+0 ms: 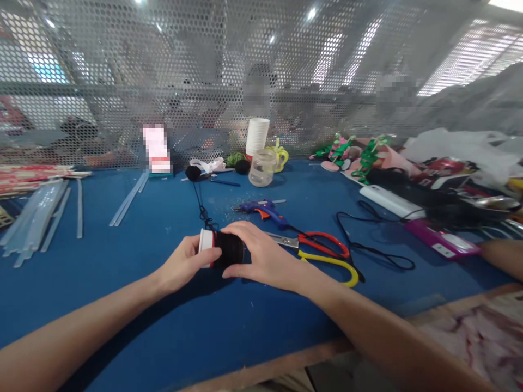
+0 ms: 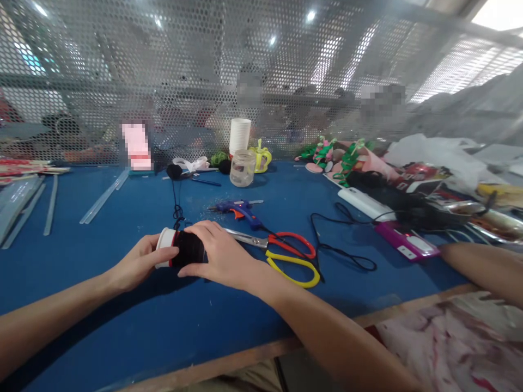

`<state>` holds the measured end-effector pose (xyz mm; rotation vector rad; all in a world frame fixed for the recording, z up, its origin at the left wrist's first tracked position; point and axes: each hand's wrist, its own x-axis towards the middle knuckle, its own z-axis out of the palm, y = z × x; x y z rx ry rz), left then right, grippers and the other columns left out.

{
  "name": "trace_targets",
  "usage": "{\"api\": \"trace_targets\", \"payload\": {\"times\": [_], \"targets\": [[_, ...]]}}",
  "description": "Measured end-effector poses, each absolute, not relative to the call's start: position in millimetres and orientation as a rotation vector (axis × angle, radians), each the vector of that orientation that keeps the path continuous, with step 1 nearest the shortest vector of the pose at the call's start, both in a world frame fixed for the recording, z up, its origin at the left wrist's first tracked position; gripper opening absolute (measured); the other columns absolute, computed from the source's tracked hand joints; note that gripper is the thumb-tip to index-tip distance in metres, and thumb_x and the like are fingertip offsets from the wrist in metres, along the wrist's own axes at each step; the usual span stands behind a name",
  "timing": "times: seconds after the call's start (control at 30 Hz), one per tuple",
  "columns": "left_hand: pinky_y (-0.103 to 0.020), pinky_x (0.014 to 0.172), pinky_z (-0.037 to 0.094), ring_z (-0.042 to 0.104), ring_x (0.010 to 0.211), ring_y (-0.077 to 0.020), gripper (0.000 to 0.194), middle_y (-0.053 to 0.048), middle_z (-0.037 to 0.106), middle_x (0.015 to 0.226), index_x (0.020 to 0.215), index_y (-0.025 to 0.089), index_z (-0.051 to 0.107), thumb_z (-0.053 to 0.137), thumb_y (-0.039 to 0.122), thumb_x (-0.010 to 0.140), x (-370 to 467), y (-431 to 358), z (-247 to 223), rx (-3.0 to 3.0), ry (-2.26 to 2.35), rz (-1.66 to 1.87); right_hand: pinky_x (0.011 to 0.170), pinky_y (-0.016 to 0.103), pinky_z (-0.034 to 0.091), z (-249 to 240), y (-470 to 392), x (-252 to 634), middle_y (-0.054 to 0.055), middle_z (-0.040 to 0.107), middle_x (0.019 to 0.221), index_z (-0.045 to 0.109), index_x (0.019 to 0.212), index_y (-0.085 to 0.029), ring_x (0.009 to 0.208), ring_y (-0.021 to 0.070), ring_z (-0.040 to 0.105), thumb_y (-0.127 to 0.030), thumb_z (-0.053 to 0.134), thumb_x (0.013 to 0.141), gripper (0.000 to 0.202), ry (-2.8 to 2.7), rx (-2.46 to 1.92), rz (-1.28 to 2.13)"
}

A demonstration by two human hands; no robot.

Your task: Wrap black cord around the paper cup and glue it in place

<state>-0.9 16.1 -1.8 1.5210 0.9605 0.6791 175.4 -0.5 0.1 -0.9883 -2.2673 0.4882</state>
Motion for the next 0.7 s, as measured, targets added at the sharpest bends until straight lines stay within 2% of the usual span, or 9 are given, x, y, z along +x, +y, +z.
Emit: {"api": "trace_targets", "payload": {"times": [0.2, 0.5, 0.6, 0.7], "targets": [[-0.019, 0.045, 0.027, 0.029, 0.05, -0.0064, 0.018, 0.006, 0.032, 0.054, 0.06, 0.012, 0.045, 0.047, 0.029, 0.068, 0.8, 9.3, 1.4, 1.777, 0.972, 0.566, 0.091, 0.038, 0.032, 3.6, -4.5, 173.5, 0.012, 0.044, 0.114, 0.044, 0.105, -0.018, 0.108, 0.0217, 0.039, -0.042, 0.059, 0.066, 0.048, -2.234, -0.933, 0.56], [-0.019, 0.045, 0.026, 0.027, 0.051, -0.0069, 0.018, 0.006, 0.029, 0.055, 0.06, 0.014, 0.041, 0.041, 0.027, 0.072, 0.7, 8.8, -3.1, 1.912, 0.904, 0.473, 0.095, 0.038, 0.028, 1.3, -3.2, 169.5, 0.015, 0.041, 0.12, 0.041, 0.115, -0.012, 0.114, 0.0217, 0.034, -0.041, 0.062, 0.062, 0.064, -2.276, -0.909, 0.62], [-0.018, 0.045, 0.025, 0.026, 0.051, -0.0068, 0.018, 0.006, 0.029, 0.055, 0.059, 0.014, 0.039, 0.041, 0.027, 0.072, 0.9, 8.9, -3.7, 1.921, 0.881, 0.51, 0.094, 0.038, 0.029, 3.8, -1.6, 170.7, 0.013, 0.043, 0.12, 0.042, 0.115, -0.014, 0.114, 0.0203, 0.035, -0.037, 0.059, 0.068, 0.055, -2.246, -0.891, 0.633], [-0.018, 0.043, 0.024, 0.024, 0.051, -0.0066, 0.019, 0.006, 0.026, 0.056, 0.059, 0.015, 0.039, 0.042, 0.027, 0.073, 0.5, 9.0, -4.6, 1.931, 0.872, 0.538, 0.086, 0.034, 0.039, 9.6, 5.6, 178.6, 0.011, 0.05, 0.112, 0.046, 0.109, -0.015, 0.103, 0.0174, 0.046, -0.031, 0.048, 0.077, 0.036, -2.073, -1.019, 0.629]]}}
